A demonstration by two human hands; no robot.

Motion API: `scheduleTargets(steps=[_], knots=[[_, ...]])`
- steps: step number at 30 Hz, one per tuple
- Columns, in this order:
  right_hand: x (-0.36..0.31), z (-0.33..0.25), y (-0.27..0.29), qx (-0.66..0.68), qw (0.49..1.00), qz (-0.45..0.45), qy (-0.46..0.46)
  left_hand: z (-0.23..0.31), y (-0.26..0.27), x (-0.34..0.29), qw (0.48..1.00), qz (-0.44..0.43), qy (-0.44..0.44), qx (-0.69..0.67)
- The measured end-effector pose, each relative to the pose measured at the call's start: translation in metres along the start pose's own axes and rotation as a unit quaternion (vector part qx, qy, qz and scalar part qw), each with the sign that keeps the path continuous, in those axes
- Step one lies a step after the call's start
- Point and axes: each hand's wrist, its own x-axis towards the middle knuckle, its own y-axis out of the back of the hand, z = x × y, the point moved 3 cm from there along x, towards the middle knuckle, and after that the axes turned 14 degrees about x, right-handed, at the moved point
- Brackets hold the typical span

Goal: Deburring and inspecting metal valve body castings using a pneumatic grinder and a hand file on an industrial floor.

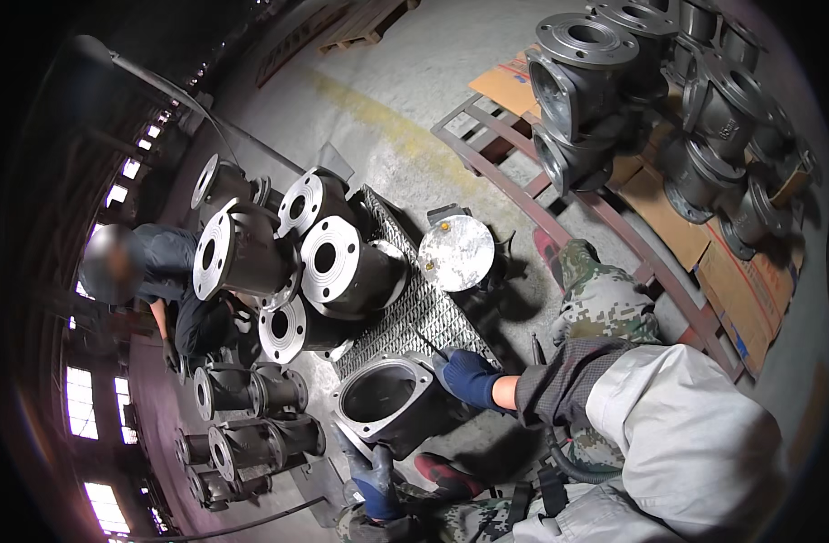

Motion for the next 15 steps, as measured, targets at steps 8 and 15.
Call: scheduleTargets(steps=[8, 15], knots=[[-0.003, -0.011, 0.009, 0.02, 0.999, -0.038, 0.009, -0.008, 0.01, 0.009, 1.0, -0.011, 0.012, 0.024], [-0.001, 0.036, 0.014, -0.022, 0.994, -0.062, 0.088, -0.032, 0.009, 0.01, 0.998, 0.045, 0.042, -0.007]])
